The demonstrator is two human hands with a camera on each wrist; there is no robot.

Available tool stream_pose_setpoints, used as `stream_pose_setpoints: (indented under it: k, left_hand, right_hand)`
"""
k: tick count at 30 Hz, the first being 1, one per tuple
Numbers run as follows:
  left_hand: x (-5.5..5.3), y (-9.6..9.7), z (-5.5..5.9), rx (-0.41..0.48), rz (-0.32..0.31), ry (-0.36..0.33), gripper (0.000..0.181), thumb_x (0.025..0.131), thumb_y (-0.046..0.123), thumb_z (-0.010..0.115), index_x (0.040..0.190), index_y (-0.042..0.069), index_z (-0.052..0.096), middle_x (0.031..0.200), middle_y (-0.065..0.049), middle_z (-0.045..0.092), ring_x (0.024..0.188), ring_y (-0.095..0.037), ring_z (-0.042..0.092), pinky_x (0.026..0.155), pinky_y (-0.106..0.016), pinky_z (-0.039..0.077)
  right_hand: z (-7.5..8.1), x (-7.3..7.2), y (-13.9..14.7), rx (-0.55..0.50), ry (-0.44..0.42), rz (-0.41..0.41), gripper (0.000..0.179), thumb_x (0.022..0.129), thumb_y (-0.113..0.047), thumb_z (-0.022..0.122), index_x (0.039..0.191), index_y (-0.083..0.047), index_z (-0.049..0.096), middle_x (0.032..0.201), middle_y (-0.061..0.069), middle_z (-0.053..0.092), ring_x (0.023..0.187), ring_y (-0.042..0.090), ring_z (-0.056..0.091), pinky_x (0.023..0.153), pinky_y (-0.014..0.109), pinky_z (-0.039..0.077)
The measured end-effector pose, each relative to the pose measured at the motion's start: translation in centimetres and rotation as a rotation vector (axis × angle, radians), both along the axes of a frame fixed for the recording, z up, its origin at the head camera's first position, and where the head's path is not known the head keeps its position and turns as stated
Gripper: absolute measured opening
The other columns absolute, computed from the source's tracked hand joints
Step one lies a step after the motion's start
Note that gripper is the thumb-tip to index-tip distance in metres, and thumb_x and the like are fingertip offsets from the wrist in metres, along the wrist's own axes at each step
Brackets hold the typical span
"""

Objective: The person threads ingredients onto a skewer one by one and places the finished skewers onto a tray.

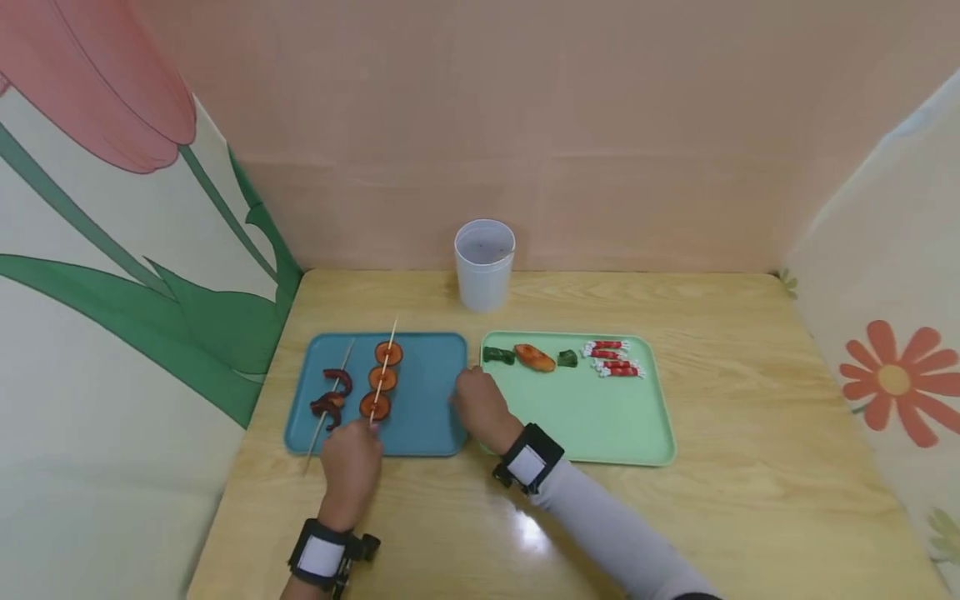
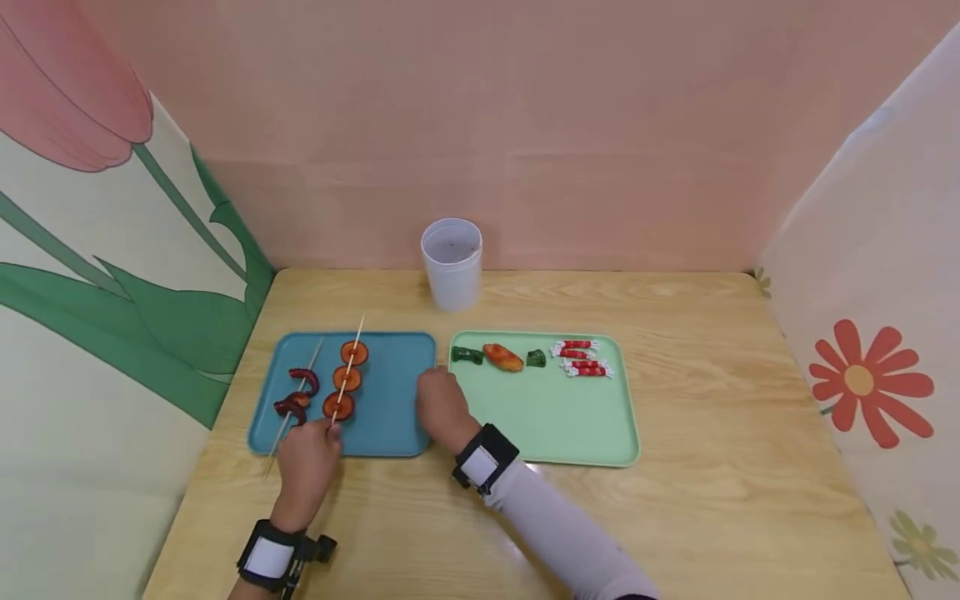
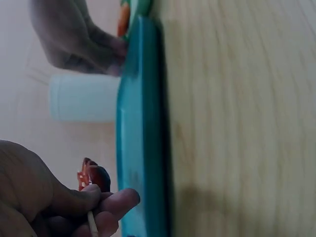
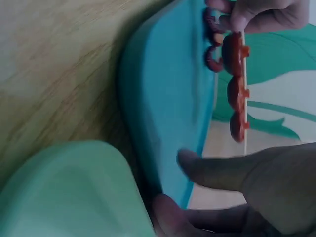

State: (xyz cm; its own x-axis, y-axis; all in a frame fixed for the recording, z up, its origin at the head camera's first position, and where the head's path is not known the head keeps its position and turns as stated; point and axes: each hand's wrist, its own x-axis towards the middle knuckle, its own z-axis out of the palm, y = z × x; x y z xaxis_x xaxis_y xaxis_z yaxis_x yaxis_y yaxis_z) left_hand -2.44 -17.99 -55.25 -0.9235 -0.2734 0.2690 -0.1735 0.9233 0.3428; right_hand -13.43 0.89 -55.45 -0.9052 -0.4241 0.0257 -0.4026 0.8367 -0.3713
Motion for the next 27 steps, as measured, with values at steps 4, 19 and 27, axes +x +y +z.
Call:
stream_pose_setpoints:
  k: [4, 19, 27]
  left_hand:
    - [-0.4, -1.0, -0.9, 0.030, 0.036, -0.055, 0.024, 0.086, 0.005, 0.072, 0.063, 0.001, 0.069, 0.059, -0.016, 0.067, 0.053, -0.036, 0.065, 0.043, -0.044, 0.044]
    - [-1.2, -1.6, -1.7, 0.014, 0.093, -0.100, 0.015, 0.080, 0.005, 0.080, 0.070, -0.004, 0.073, 0.064, -0.019, 0.067, 0.057, -0.038, 0.064, 0.046, -0.047, 0.047]
    - [-1.5, -1.4, -1.4, -0.028, 0.106, -0.155, 0.016, 0.079, 0.007, 0.083, 0.070, -0.003, 0.075, 0.064, -0.018, 0.070, 0.055, -0.034, 0.066, 0.045, -0.043, 0.048]
  right_hand:
    - [-0.4, -0.3, -0.5, 0.082, 0.049, -0.031, 0.013, 0.089, 0.005, 0.063, 0.077, 0.003, 0.068, 0.077, 0.017, 0.067, 0.072, 0.030, 0.067, 0.060, 0.041, 0.057]
    - [-0.6, -1.7, -2.1, 0.081, -0.067, -0.168, 0.015, 0.092, 0.004, 0.063, 0.078, 0.000, 0.068, 0.077, 0.013, 0.067, 0.070, 0.024, 0.067, 0.058, 0.038, 0.057]
    - [-1.0, -1.9, -1.9, 0.075, -0.068, -0.182, 0.017, 0.093, 0.004, 0.060, 0.078, 0.000, 0.069, 0.083, 0.015, 0.070, 0.076, 0.031, 0.072, 0.062, 0.043, 0.060]
